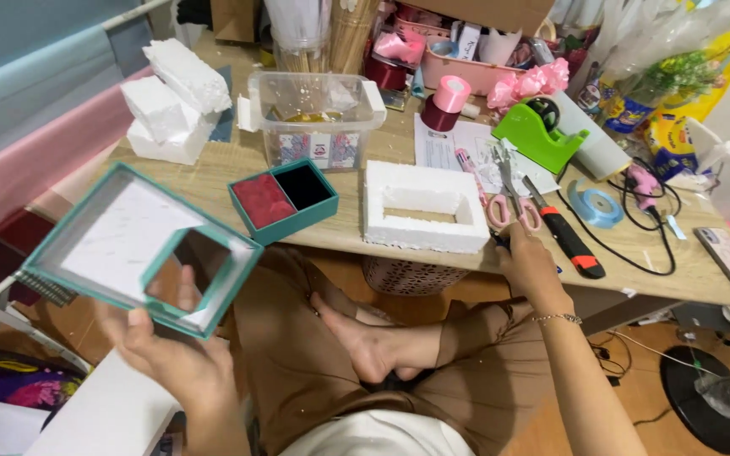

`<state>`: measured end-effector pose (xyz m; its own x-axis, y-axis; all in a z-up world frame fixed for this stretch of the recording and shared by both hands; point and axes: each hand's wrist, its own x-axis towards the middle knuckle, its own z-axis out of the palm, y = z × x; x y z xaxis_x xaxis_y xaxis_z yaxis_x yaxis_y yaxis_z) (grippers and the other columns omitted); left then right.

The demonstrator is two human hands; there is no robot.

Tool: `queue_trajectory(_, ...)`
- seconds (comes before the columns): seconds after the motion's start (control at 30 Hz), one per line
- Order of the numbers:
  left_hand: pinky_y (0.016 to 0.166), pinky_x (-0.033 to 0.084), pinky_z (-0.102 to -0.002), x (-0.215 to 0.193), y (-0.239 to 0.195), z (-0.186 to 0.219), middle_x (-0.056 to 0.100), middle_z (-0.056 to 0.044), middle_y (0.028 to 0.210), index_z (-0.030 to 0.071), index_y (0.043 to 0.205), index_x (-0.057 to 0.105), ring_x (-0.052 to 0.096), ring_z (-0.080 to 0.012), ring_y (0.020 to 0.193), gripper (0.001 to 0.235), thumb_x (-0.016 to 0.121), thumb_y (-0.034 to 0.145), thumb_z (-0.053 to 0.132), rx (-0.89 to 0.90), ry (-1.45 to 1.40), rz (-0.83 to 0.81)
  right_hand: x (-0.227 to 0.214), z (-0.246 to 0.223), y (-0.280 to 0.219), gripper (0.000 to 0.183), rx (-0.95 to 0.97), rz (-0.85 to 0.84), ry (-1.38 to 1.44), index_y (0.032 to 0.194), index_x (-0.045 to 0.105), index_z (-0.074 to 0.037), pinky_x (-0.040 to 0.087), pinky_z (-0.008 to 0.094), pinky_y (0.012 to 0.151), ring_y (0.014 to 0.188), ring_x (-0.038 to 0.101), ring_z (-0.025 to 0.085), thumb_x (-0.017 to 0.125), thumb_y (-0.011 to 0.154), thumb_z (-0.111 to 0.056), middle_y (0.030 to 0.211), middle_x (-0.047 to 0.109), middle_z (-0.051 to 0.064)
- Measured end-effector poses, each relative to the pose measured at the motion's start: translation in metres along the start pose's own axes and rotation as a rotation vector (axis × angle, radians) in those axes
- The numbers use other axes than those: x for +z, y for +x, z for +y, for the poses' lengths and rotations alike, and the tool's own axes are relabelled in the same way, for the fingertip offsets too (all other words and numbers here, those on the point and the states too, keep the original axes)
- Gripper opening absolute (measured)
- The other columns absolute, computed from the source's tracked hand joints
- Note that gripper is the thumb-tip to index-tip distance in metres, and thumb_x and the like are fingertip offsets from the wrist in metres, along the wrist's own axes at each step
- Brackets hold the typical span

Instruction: The person assembles a teal gift box by using a blue utility knife to cut the inner foam insert, then places the insert into the box and closes the lid. The finished box is placed into a white styrofoam container.

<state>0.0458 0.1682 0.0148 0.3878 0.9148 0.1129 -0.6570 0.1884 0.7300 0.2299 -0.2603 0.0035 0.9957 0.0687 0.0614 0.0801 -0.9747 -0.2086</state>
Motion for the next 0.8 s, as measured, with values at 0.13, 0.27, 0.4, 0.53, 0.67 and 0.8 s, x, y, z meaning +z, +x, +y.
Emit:
queue_trajectory(0.13, 0.106, 0.057, -0.061, -0.007, 0.014, 0.012, 0.041, -0.020, 0.154, 0.013, 0.148, 0.041, 0.046, -0.0422, 0.140, 0.054, 0.065, 0.105, 0.035, 0.458, 0.011, -0.147, 0.031, 0.019, 0.024, 0.051, -0.167, 0.245, -0.165, 0.141, 0.052, -0.004, 0.053, 0.061, 0.075, 0.117, 0.050, 0.053, 0.062, 0.092, -0.016, 0.128, 0.055, 0.029)
queue_trajectory(0.27, 0.108, 0.056, -0.050, -0.024, 0.030, 0.019, 0.049, -0.014, 0.150, 0.018, 0.152, 0.042, 0.052, -0.0289, 0.130, 0.056, 0.059, 0.101, 0.033, 0.373, 0.051, 0.064, 0.024, 0.000, 0.022, 0.035, -0.142, 0.369, -0.131, 0.129, 0.064, -0.005, 0.052, 0.062, 0.080, 0.126, 0.048, 0.043, 0.058, 0.095, -0.011, 0.143, 0.049, 0.023)
queue_trajectory(0.4, 0.103, 0.060, -0.038, -0.027, 0.040, 0.030, 0.064, 0.000, 0.111, 0.022, 0.137, 0.059, 0.060, -0.0086, 0.104, 0.055, 0.054, 0.085, 0.035, 0.062, 0.008, 0.254, 0.013, -0.005, 0.028, 0.040, -0.204, 0.515, 0.005, 0.123, 0.060, 0.008, 0.053, 0.053, 0.062, 0.081, 0.065, 0.048, 0.046, 0.088, 0.021, 0.103, 0.066, 0.032)
queue_trajectory(0.53, 0.103, 0.061, -0.036, -0.040, 0.050, 0.024, 0.065, 0.000, 0.120, 0.025, 0.121, 0.064, 0.063, -0.0148, 0.112, 0.048, 0.050, 0.077, 0.038, -0.065, -0.054, 0.271, -0.018, -0.039, 0.021, 0.033, -0.069, 0.359, 0.129, 0.133, 0.066, -0.012, 0.048, 0.054, 0.072, 0.080, 0.067, 0.047, 0.056, 0.102, -0.019, 0.063, 0.069, 0.019)
queue_trajectory(0.67, 0.079, 0.053, -0.033, -0.041, 0.013, 0.031, 0.066, -0.009, 0.107, 0.010, 0.124, 0.060, 0.064, -0.0215, 0.094, 0.049, 0.060, 0.082, 0.035, -0.252, -0.216, -0.068, -0.043, -0.086, 0.005, 0.047, -0.102, 0.395, 0.054, 0.076, 0.066, -0.004, 0.040, 0.051, 0.062, 0.074, 0.059, 0.042, 0.055, 0.109, -0.036, 0.078, 0.064, 0.018)
queue_trajectory(0.8, 0.096, 0.050, -0.041, -0.044, -0.017, 0.043, 0.064, -0.018, 0.132, -0.002, 0.144, 0.044, 0.063, -0.0282, 0.118, 0.086, 0.085, 0.079, 0.037, -0.321, -0.295, -0.717, -0.043, -0.096, 0.005, 0.029, -0.360, 0.504, 0.185, 0.086, 0.072, -0.001, 0.045, 0.042, 0.074, 0.078, 0.061, 0.028, 0.060, 0.108, -0.016, 0.092, 0.066, 0.010)
